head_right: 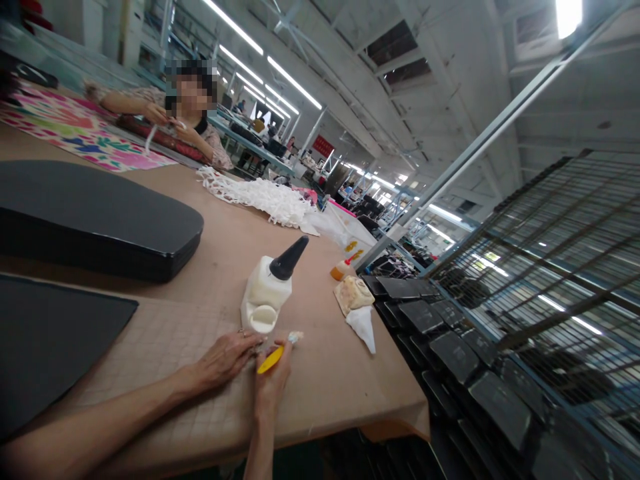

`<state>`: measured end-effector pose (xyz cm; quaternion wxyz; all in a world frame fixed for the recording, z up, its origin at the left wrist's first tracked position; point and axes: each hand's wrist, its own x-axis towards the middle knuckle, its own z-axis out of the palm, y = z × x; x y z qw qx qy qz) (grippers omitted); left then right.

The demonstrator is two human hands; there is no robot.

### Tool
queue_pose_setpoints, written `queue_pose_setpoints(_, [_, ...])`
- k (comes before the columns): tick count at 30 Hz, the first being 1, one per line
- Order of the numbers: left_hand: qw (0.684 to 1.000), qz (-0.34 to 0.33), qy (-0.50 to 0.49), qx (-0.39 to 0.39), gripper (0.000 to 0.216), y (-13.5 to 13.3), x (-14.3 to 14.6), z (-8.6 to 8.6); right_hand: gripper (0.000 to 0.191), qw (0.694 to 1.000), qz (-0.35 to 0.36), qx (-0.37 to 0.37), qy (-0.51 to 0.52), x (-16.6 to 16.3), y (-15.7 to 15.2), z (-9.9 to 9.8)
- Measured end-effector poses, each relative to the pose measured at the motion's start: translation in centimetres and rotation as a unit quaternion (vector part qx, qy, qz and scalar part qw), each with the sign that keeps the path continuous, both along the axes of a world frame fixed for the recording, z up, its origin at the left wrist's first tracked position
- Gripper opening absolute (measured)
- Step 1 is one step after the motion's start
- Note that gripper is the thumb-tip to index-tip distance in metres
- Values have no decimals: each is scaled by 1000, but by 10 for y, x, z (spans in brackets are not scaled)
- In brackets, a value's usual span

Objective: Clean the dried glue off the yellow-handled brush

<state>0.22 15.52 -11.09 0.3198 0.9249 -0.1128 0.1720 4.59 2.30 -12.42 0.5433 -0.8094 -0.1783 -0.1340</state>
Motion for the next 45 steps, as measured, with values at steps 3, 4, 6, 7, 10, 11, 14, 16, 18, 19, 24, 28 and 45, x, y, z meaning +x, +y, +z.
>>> queue_pose_setpoints(3, [998,-32,-33,40,37,-1,1,-1,25,1000,19,6,14,-8,0,-3])
queue_pose_setpoints(4, [998,-30,-29,51,31,-2,2,-2,25,1000,24,8,18,-11,1,-3])
queue_pose_setpoints(6, [998,-21,-15,54,20,-2,5,-4,24,999,34,12,26,-16,2,-5])
queue_pose_setpoints(7, [999,-17,-8,50,19,-3,7,-6,24,999,38,15,29,-19,2,-5])
queue_pose_setpoints(10, [1000,-14,6,14,21,-2,12,-14,25,999,32,23,34,-20,-1,-4])
queue_pose_setpoints(11, [1000,-14,10,-1,21,-2,13,-16,26,999,20,26,33,-18,-3,-3])
queue_pose_setpoints(14, [999,-16,20,-25,20,-1,14,-20,27,999,-23,36,25,-7,-6,0])
queue_pose_setpoints(16, [999,-23,17,-28,23,-1,12,-18,28,999,-23,35,23,2,-2,1])
queue_pose_setpoints(18, [998,-44,6,-43,24,-1,11,-15,27,999,-12,27,22,9,4,0])
queue_pose_setpoints(19, [997,-55,-1,-54,25,0,10,-13,27,999,-11,22,22,13,7,-1])
queue_pose_setpoints(24, [992,-81,-8,-97,25,-1,9,-13,25,998,-50,-4,23,26,15,-7])
queue_pose_setpoints(28, [992,-61,15,-109,23,1,9,-20,28,996,-89,-29,11,31,16,-6])
queue_pose_setpoints(45, [986,75,55,-140,23,-11,8,-14,17,997,6,-73,7,-27,17,10])
